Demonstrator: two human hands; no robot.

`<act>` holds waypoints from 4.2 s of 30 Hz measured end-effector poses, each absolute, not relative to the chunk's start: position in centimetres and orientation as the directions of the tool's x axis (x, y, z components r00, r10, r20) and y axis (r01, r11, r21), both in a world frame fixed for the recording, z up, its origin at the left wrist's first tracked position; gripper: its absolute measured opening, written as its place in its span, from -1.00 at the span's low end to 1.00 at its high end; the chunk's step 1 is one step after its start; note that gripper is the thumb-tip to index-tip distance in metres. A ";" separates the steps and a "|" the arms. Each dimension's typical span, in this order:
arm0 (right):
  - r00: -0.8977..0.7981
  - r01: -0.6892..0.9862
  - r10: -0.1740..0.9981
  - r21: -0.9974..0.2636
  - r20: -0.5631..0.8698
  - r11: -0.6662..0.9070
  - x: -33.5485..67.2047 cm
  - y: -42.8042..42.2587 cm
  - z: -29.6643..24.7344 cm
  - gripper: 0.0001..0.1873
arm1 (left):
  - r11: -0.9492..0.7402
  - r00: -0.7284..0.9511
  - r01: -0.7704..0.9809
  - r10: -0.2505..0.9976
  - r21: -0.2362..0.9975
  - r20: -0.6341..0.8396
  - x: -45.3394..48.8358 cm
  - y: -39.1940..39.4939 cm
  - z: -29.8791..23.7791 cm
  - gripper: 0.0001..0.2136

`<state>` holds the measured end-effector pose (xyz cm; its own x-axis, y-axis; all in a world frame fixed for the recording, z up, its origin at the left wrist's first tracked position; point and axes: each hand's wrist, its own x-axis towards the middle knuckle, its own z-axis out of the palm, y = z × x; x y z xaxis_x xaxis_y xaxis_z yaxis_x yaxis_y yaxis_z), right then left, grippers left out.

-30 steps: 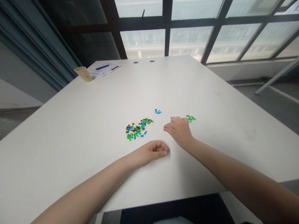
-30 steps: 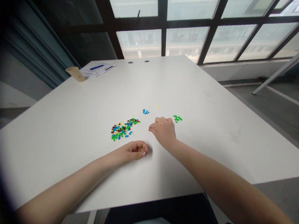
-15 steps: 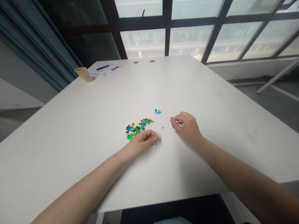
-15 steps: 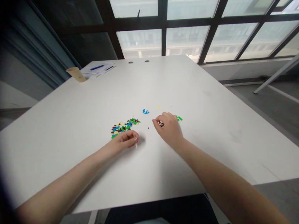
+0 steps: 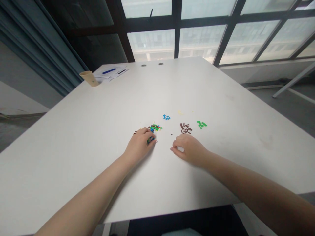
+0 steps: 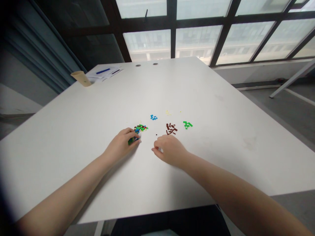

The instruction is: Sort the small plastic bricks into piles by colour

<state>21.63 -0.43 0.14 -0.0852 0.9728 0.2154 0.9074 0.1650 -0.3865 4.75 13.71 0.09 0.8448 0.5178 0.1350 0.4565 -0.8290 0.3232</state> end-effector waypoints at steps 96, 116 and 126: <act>0.164 0.962 0.947 -0.259 0.276 -0.092 23.8 4.5 1.0 -0.88 | -0.854 0.832 0.474 0.514 0.213 0.209 4.7 12.2 0.5 -0.89; 0.234 0.971 0.953 -0.097 0.191 -0.219 24.3 7.0 2.2 -0.79 | -0.854 0.819 0.470 0.517 0.224 0.251 4.4 15.1 0.0 -0.81; -0.073 0.979 0.987 -0.179 0.140 0.098 18.4 -0.9 0.2 -0.78 | -0.889 0.888 0.383 0.429 0.252 0.163 5.4 15.7 -1.3 -0.64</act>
<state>18.38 -0.88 0.24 -0.0735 0.9874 0.1400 0.9789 0.0983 -0.1793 5.37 15.71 -1.29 0.8882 0.4295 0.1631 0.3834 -0.8886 0.2519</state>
